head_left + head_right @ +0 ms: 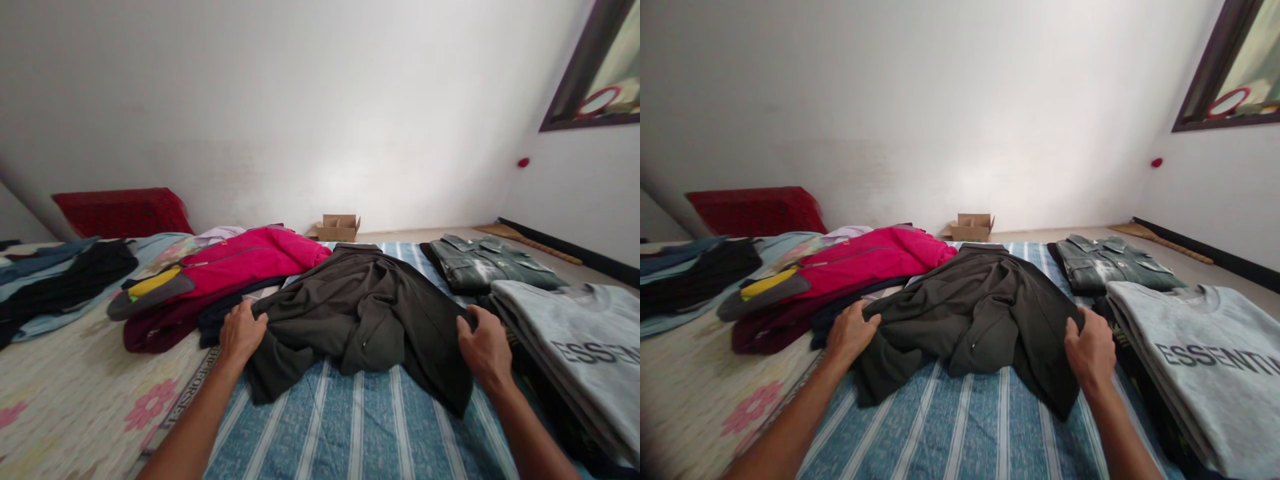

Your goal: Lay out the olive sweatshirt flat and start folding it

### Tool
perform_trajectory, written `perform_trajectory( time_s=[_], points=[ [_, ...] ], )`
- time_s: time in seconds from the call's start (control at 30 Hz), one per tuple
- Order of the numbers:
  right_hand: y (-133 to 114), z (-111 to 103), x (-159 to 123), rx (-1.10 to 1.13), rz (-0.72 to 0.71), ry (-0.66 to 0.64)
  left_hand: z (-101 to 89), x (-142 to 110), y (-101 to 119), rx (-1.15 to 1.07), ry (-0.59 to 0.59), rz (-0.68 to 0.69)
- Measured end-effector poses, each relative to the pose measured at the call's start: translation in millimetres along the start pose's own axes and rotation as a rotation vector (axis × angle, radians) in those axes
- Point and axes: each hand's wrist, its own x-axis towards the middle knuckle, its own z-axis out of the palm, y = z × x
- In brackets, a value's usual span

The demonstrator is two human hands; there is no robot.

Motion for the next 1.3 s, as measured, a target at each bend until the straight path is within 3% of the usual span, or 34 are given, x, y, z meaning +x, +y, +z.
perform_trajectory(
  time_s=[0.07, 0.1, 0.17, 0.2, 0.33, 0.47, 0.57, 0.7, 0.8, 0.87, 0.97, 1.07, 1.3],
  points=[
    [-9.3, 8.6, -36.0, -0.276, -0.345, -0.139, -2.9, -11.9, 9.4, 0.083, 0.036, 0.073],
    [-13.8, 14.4, -53.4, -0.369, -0.417, -0.278, -4.1, -16.0, 13.5, 0.109, 0.033, 0.098],
    [-19.9, 27.0, -81.5, -0.503, -0.373, -0.517, -4.2, -20.3, 18.6, 0.138, -0.017, 0.109],
    [-20.7, 32.7, -90.6, -0.558, -0.362, -0.577, -3.1, -20.7, 19.2, 0.145, -0.056, 0.096],
    [-12.4, 45.3, -94.7, -0.595, -0.330, -0.646, 5.3, -17.3, 12.5, 0.154, -0.164, 0.105],
    [-2.7, 45.1, -81.2, -0.410, -0.346, -0.738, 10.8, -14.4, 3.7, 0.146, -0.208, 0.241],
    [-4.2, 40.5, -73.8, -0.063, -0.231, -0.749, 4.9, -8.0, -3.6, 0.154, -0.236, 0.296],
    [-12.1, 28.4, -61.1, 0.468, 0.145, -0.785, -21.6, 13.6, -22.5, 0.220, -0.117, 0.276],
    [-9.7, 22.8, -54.1, 0.590, 0.285, -0.792, -40.4, 23.5, -33.5, 0.383, 0.016, 0.250],
    [-3.2, 22.7, -54.1, 0.562, 0.338, -0.781, -44.1, 18.0, -31.5, 0.452, 0.034, 0.287],
    [5.0, 24.1, -62.3, 0.570, 0.411, -0.742, -36.2, -4.9, -15.5, 0.338, -0.118, 0.373],
    [1.9, 27.2, -78.4, 0.658, 0.467, -0.696, -21.8, -23.9, 2.1, 0.216, -0.332, 0.330],
    [-28.3, 53.9, -102.4, 0.644, 0.404, -0.538, 2.5, -1.8, 5.3, 0.134, -0.404, 0.024]
  ],
)
